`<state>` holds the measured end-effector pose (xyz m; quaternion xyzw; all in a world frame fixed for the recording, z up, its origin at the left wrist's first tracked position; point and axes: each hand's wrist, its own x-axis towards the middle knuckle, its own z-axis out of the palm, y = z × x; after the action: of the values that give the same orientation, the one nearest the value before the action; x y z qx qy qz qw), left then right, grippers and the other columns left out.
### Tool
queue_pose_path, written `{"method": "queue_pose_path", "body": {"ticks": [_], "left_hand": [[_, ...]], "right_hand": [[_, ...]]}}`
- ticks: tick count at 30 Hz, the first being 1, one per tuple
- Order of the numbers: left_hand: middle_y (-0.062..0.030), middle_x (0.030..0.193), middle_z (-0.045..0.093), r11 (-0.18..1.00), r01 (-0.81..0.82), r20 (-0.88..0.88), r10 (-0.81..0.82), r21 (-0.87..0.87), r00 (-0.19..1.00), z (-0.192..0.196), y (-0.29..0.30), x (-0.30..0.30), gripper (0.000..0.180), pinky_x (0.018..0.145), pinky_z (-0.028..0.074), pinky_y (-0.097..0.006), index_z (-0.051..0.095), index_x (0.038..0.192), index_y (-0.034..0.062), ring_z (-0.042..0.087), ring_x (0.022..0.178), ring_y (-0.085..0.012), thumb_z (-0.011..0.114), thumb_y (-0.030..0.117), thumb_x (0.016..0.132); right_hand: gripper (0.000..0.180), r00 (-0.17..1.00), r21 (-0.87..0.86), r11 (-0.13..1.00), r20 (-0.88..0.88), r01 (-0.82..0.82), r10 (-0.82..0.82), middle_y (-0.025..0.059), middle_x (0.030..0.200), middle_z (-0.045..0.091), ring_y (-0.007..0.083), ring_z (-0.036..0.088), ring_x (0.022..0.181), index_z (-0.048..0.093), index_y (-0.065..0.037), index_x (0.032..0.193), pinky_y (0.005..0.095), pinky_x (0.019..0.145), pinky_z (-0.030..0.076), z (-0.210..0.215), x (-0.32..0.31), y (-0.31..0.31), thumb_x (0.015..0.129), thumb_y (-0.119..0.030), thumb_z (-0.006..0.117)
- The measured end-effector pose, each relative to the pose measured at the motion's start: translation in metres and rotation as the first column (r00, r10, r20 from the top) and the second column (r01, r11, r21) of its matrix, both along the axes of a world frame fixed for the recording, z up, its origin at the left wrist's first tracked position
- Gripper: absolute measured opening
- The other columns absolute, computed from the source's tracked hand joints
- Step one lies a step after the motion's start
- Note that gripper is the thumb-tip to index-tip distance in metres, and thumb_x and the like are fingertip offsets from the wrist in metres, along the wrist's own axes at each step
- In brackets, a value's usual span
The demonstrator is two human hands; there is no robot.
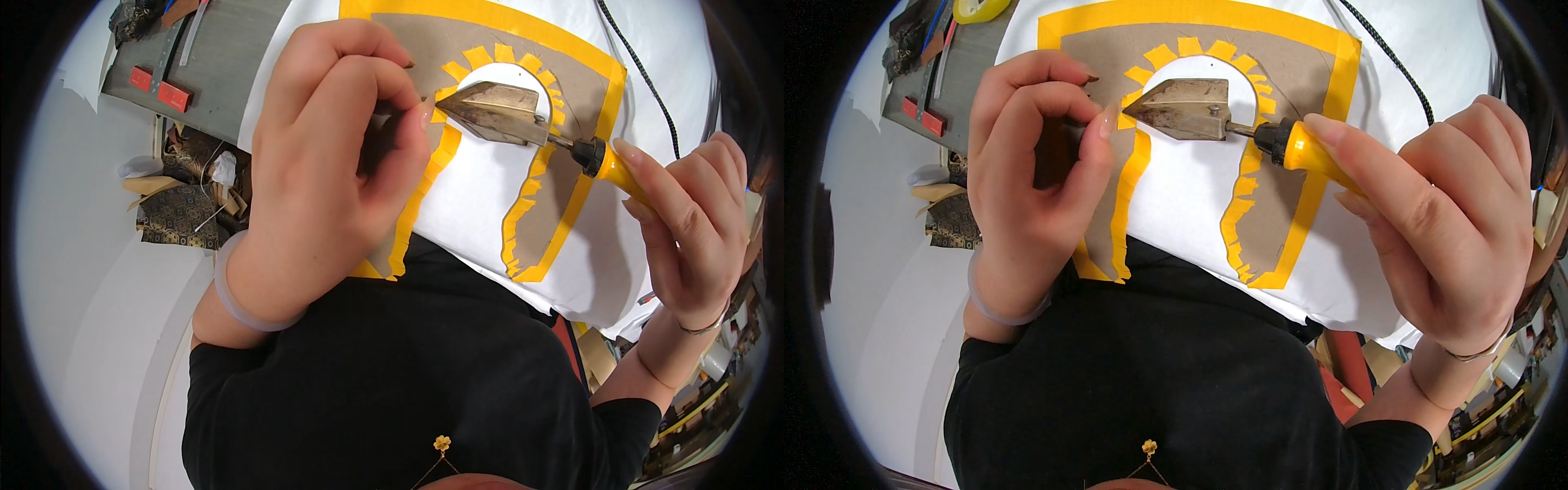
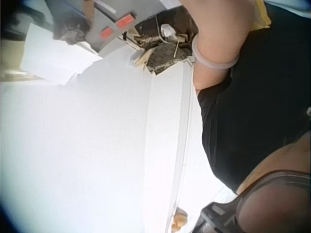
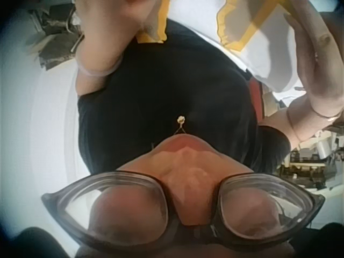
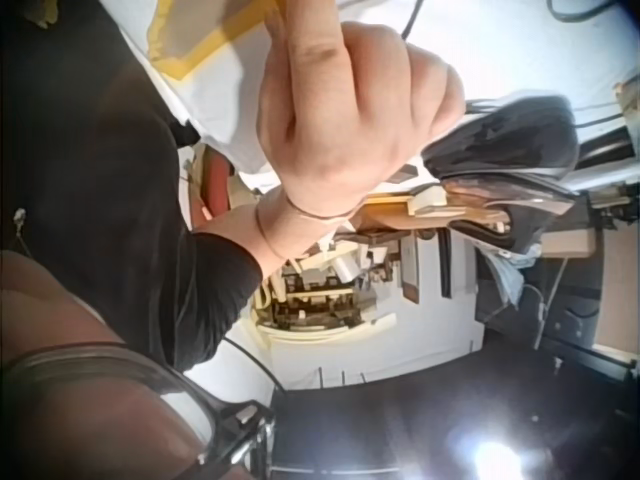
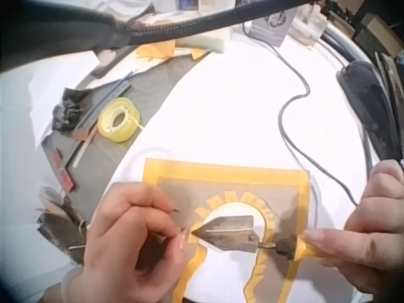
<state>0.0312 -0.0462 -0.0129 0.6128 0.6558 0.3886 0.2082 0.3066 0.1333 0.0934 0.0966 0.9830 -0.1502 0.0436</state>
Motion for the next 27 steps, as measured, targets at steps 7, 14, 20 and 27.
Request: {"method": "queue_pose_path", "body": {"ticks": [7,14,20,27], "left_hand": [[-0.0103,0.135,0.064,1.0,0.016,0.025,-0.017,0.024,1.0,0.0,-0.002,-0.004,0.014,0.076,0.052,-0.022,0.068,0.11,-0.0004,0.065,0.092,-0.0085,0.077,-0.005,0.1],[-0.0124,0.139,0.062,1.0,0.007,-0.035,-0.008,-0.019,0.999,0.007,-0.007,-0.004,0.021,0.084,0.055,-0.025,0.069,0.11,0.0001,0.068,0.106,-0.0147,0.083,-0.005,0.095],[-0.0134,0.137,0.062,1.0,-0.015,-0.128,0.014,-0.011,0.992,0.011,-0.006,0.001,0.024,0.086,0.057,-0.028,0.073,0.105,-0.0004,0.068,0.11,-0.0205,0.092,0.0,0.09],[-0.0127,0.137,0.061,1.0,-0.018,-0.16,0.017,-0.001,0.987,0.008,-0.004,0.005,0.018,0.085,0.057,-0.027,0.075,0.103,-0.0003,0.068,0.108,-0.0192,0.09,0.0,0.093]], "right_hand": [[0.05,1.0,-0.053,0.999,-0.016,0.011,-0.012,0.0085,0.088,0.063,0.0255,0.052,0.082,0.079,0.003,0.135,0.0444,0.082,0.041,-0.001,0.002,0.006,0.086,-0.004,0.083],[0.05,1.0,-0.037,0.999,-0.012,0.002,-0.002,0.01,0.091,0.065,0.0265,0.053,0.083,0.079,0.004,0.136,0.0434,0.081,0.043,-0.001,-0.007,0.008,0.086,0.002,0.083],[0.05,0.999,-0.001,0.999,0.02,0.046,-0.046,0.0127,0.098,0.069,0.0273,0.056,0.087,0.078,0.004,0.137,0.0418,0.081,0.045,0.003,0.001,0.009,0.087,0.005,0.083],[0.05,0.997,-0.022,0.997,0.015,0.076,-0.075,0.0123,0.102,0.072,0.028,0.056,0.09,0.078,0.003,0.138,0.0416,0.081,0.045,0.001,0.01,0.002,0.088,0.007,0.082]]}}
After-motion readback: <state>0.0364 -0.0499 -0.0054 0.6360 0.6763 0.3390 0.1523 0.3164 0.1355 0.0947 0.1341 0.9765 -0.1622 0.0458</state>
